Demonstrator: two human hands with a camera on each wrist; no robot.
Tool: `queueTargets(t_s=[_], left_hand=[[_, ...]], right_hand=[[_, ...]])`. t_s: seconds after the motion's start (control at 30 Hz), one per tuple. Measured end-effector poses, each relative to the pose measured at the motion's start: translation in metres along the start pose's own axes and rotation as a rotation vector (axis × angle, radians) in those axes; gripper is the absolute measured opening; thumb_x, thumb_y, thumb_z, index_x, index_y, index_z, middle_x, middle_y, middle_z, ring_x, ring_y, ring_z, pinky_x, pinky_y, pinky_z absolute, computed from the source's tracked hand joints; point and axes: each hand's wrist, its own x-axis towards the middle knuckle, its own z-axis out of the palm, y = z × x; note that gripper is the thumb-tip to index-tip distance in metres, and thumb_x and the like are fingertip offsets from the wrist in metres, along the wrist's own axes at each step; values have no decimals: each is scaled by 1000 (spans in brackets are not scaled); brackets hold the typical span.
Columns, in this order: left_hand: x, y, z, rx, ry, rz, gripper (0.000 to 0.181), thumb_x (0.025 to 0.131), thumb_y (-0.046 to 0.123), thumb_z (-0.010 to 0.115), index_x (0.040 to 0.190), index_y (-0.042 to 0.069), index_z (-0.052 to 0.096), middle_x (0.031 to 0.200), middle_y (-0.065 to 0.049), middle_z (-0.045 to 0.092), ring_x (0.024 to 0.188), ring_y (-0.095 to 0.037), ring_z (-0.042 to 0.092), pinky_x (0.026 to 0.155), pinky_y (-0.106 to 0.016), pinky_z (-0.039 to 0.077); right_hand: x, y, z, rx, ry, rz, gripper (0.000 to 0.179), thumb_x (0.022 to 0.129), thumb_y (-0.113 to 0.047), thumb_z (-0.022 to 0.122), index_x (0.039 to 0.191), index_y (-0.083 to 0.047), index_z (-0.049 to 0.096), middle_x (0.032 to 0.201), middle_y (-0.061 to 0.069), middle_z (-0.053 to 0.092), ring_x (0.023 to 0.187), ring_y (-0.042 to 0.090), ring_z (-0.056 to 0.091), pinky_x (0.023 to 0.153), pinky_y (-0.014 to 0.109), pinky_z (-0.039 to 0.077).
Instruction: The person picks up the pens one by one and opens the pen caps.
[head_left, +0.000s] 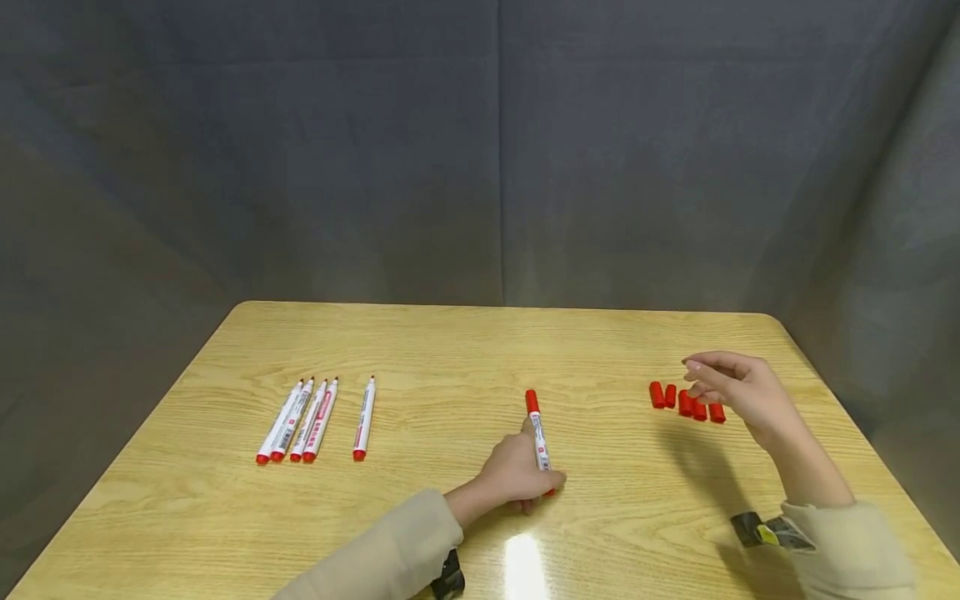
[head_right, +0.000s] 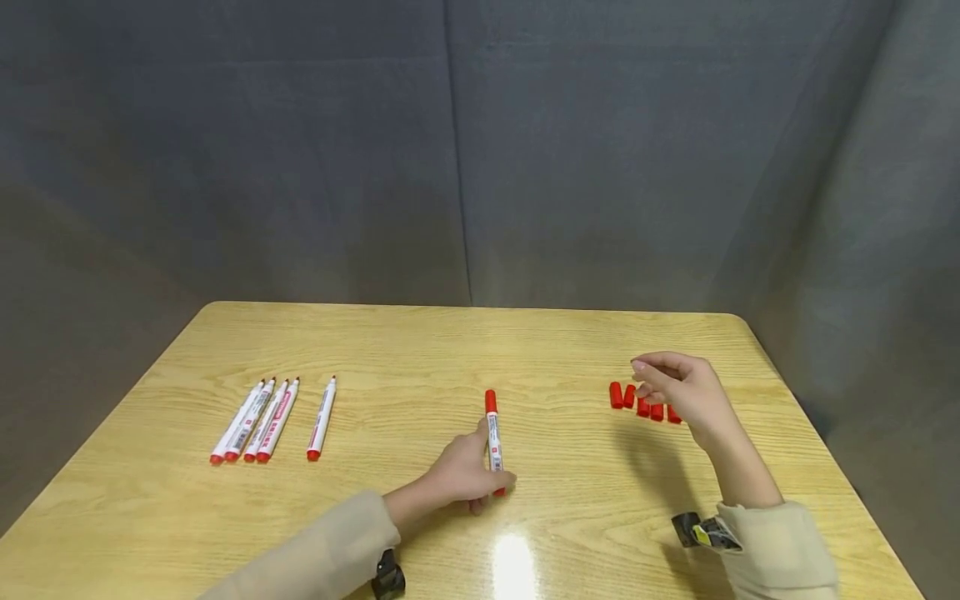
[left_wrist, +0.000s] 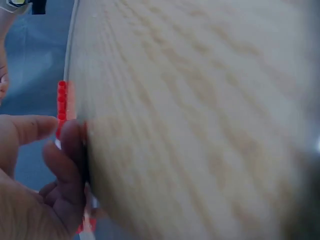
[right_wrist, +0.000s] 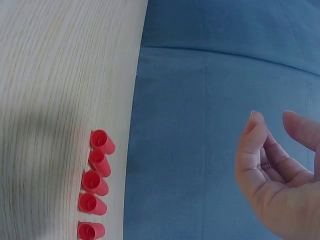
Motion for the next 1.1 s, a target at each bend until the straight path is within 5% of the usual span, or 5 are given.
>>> queueTargets(t_s=[0.33,0.47,0.7,0.9,1.1], left_hand=[[0,-2,1,-39,-4,5,85,76,2,63,142,-9,10,47,-6,53,28,-11,45,29,-26,39],[0,-7,1,-213,-37,-19,79,77,-3,58,143,-5,16,48,-8,52,30,-12,47,31,-27,41],[-1,-13,-3,-558,-127,-98,79,78,-6,54,145,0,12,52,-12,57,39,-15,54,38,-25,46],[-8,-12,-8,-667,-126,-13,80,79,-6,56,145,3,12,54,-11,57,43,-16,57,41,-24,47],[-14,-9,-13,-659,-112,94,80,78,-8,56,146,11,18,59,-18,59,44,-18,57,41,-25,47]], right_hand=[[-1,-5,9,14,-18,-50,26,92,-20,53,108,1,58,87,-7,62,72,12,60,66,23,51],[-2,-6,14,39,-32,-43,20,92,-19,54,105,-5,60,86,-4,63,72,14,60,66,25,51],[-2,-7,31,69,-78,-12,37,93,-20,53,113,11,53,86,0,62,74,15,60,68,28,51],[3,-7,54,113,-136,16,43,93,-20,53,117,16,49,91,9,59,75,14,60,69,30,51],[13,-8,82,142,-158,42,43,92,-16,54,121,14,47,92,18,58,72,15,61,66,30,51]])
